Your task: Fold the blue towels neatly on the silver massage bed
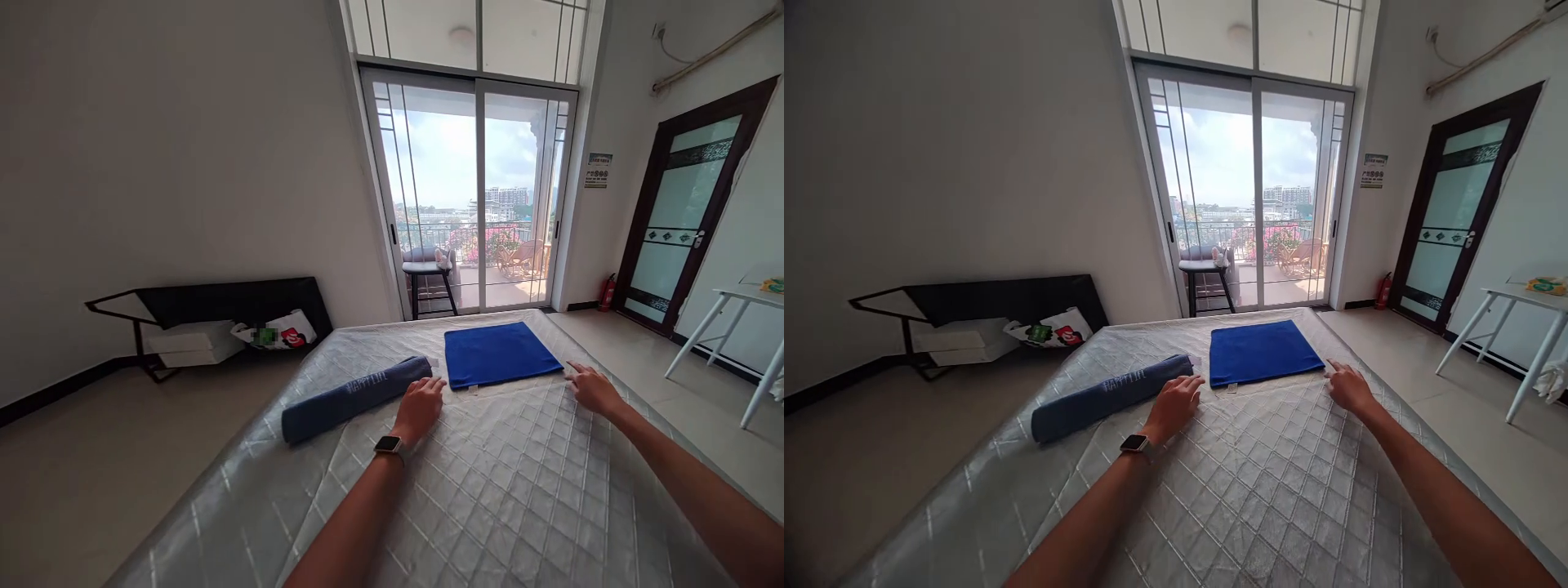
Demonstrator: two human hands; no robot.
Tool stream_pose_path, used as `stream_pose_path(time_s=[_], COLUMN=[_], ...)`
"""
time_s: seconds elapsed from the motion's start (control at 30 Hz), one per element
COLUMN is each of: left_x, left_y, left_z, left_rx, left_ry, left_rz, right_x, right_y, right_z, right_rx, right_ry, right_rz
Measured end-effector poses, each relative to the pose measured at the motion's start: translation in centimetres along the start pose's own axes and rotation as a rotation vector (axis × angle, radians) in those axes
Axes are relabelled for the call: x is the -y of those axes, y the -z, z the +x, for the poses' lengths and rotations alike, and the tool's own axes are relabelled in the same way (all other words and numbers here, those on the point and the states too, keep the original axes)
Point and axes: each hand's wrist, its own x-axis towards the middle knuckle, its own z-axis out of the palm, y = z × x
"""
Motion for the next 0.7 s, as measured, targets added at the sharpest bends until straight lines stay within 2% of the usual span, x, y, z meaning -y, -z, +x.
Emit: stream_pose_path(time_s=[0.1, 0.17, 0.27, 0.33, 0.47, 0.57, 0.7], left_x=[5.2, 9.2, 13.7, 14.9, 14.0, 12.0, 8.1], left_y=[0.5, 0.8, 1.4, 2.1, 4.4, 6.9, 10.6], left_z=[-3.0, -4.9, -6.7, -7.2, -8.1, -10.2, -15.5], left_rx=[-0.115, -0.150, -0.089, 0.001, 0.136, 0.164, 0.202], left_ry=[0.144, 0.248, 0.321, 0.338, 0.386, 0.344, 0.268], left_rz=[0.078, 0.128, 0.096, 0.049, -0.117, -0.398, -0.734], right_x=[-1.8, -3.4, -5.3, -5.5, -3.3, -0.1, 5.2], right_y=[-0.1, -0.4, -0.7, -0.5, 0.9, 2.4, 4.7], right_z=[-4.1, -7.6, -13.2, -16.8, -22.2, -24.6, -26.2], right_rx=[-0.169, -0.270, -0.330, -0.284, -0.120, -0.082, -0.015], right_ry=[0.088, 0.178, 0.225, 0.134, -0.111, -0.143, -0.098], right_rz=[0.050, 0.085, 0.139, 0.203, 0.400, 0.550, 0.737])
